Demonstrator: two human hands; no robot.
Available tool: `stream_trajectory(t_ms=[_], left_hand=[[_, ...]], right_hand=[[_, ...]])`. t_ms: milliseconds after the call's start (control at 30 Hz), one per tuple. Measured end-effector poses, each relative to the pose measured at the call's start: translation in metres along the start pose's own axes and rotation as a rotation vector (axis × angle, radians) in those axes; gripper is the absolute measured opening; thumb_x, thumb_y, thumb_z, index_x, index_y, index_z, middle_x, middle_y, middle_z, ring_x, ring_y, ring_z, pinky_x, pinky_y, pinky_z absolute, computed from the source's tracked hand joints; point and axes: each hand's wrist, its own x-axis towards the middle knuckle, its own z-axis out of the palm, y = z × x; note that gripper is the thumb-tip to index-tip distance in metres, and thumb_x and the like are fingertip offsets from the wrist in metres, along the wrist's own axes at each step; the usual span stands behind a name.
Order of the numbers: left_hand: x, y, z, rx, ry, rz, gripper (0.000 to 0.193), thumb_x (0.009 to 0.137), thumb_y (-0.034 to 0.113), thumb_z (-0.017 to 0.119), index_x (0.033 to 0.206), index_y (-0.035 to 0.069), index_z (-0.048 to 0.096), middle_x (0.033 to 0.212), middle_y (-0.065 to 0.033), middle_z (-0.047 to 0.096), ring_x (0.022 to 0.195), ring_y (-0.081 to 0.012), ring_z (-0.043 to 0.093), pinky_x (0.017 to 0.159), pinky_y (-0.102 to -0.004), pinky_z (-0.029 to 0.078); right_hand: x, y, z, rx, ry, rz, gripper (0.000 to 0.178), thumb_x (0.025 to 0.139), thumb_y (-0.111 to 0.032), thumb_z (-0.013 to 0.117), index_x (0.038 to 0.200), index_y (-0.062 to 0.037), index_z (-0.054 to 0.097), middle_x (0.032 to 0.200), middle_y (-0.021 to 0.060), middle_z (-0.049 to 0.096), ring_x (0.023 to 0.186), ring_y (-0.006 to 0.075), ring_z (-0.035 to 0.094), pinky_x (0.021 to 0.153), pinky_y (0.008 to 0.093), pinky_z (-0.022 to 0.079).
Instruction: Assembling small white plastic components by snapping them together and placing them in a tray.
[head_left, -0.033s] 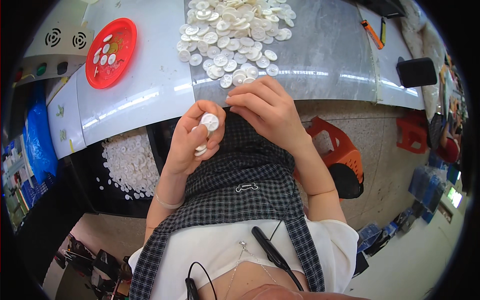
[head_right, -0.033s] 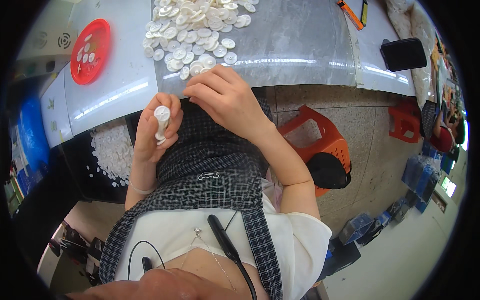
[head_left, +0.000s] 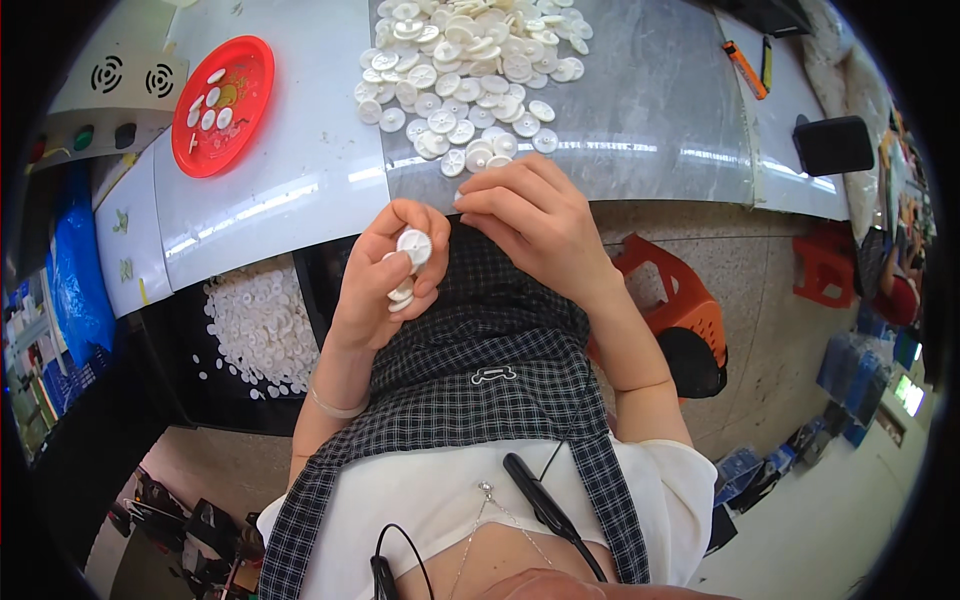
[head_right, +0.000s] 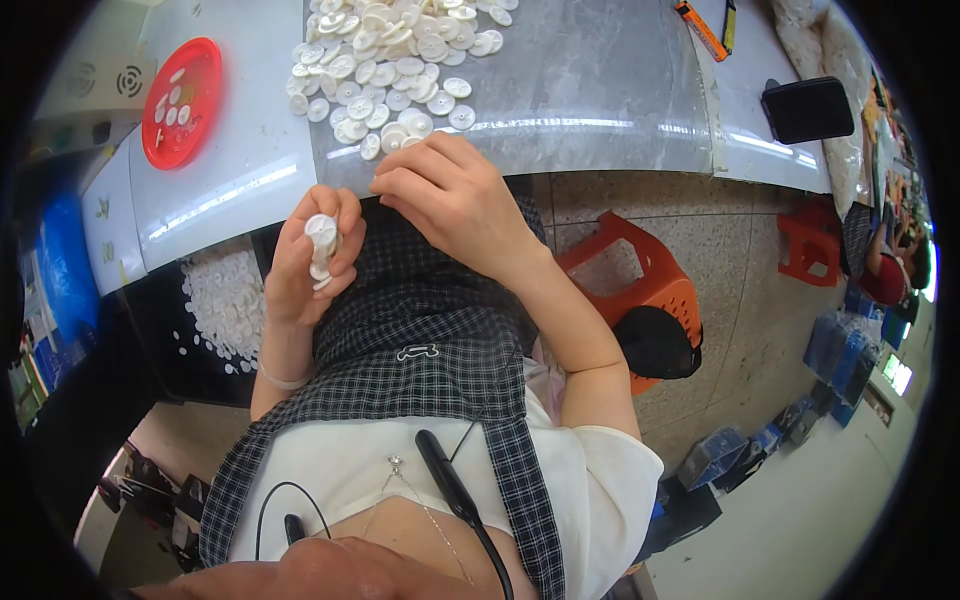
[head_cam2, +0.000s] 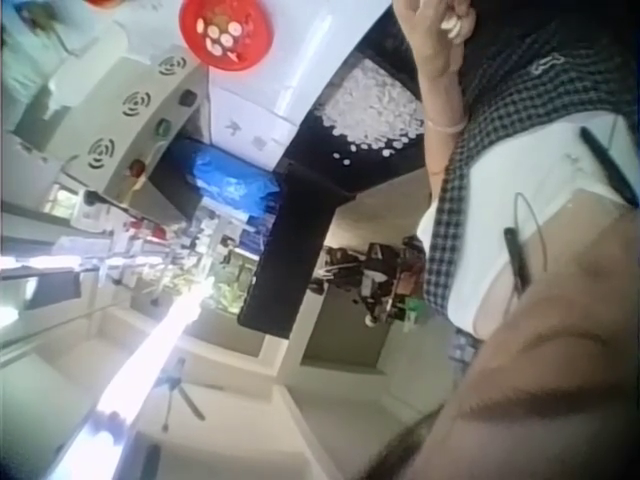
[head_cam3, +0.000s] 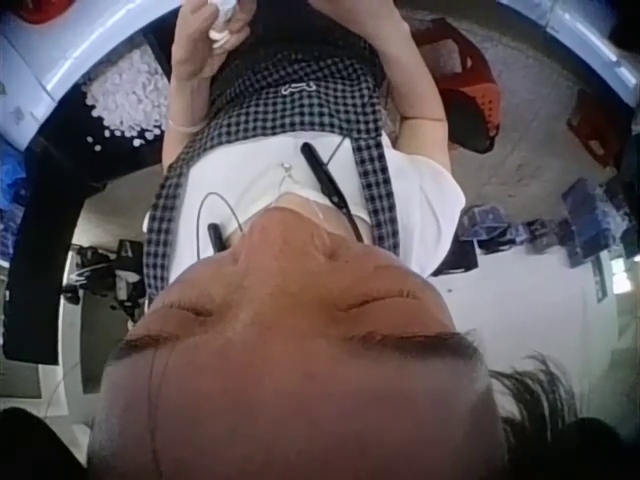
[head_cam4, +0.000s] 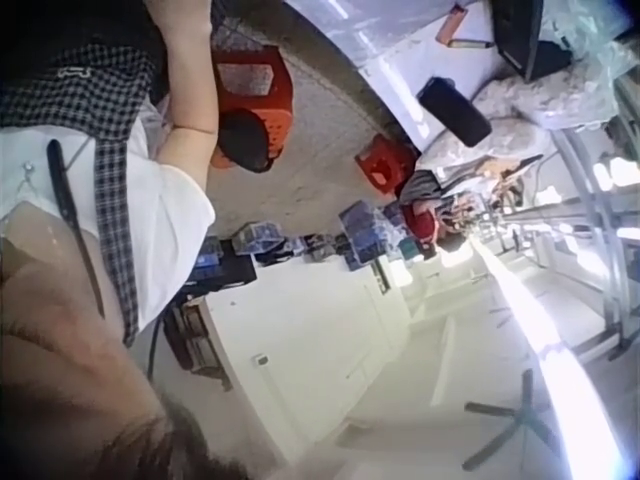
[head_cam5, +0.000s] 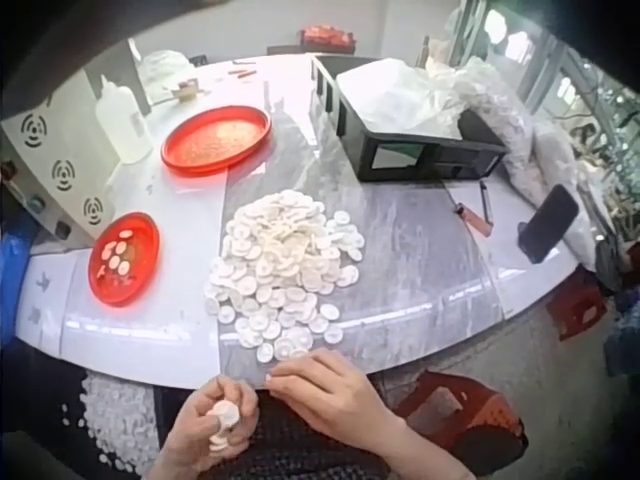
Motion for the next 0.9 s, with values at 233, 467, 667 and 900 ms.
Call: stream_trajectory(t_ms=[233,467,667,900], left_hand=[[-0.001,-0.003,-0.004,0.062,-0.001,0.066,0.017,0.088,0.003,0.060,0.101,0.004,0.049,0.090,-0.0036,0.050,0.064,-0.0047,0.046,0.043,-0.0147,0.035],[0.003,-0.013,0.012,0.633,0.098,0.287,0.038,0.078,0.001,0.077,0.110,0.004,0.055,0.092,0.0010,0.056,0.081,-0.0043,0.052,0.071,-0.0185,0.042],[0.003,-0.011,0.011,0.645,0.118,0.281,0.033,0.078,0.003,0.078,0.106,0.002,0.061,0.089,0.0022,0.057,0.074,-0.0020,0.050,0.064,-0.0162,0.041],[-0.001,-0.009,0.008,0.493,0.152,0.178,0.036,0.078,0.007,0.079,0.108,0.001,0.060,0.086,0.0027,0.057,0.071,-0.0008,0.048,0.058,-0.0144,0.038]], right_hand=[[0.002,-0.015,-0.009,0.277,0.103,0.147,0.026,0.074,-0.006,0.078,0.097,-0.0076,0.066,0.087,0.0015,0.070,0.077,0.0141,0.063,0.066,0.0237,0.045],[0.001,-0.029,-0.014,0.602,0.078,0.490,0.028,0.083,-0.004,0.073,0.104,-0.0047,0.055,0.080,0.0025,0.071,0.071,0.0034,0.059,0.061,0.0178,0.039],[-0.001,-0.024,-0.011,0.517,0.104,0.541,0.026,0.081,-0.004,0.074,0.101,-0.0038,0.057,0.085,0.0043,0.070,0.071,0.0068,0.060,0.060,0.0206,0.043],[0.004,0.001,-0.004,-0.140,0.218,0.178,0.022,0.075,-0.002,0.075,0.094,-0.0070,0.066,0.095,0.0053,0.065,0.084,0.0183,0.064,0.067,0.0284,0.050]])
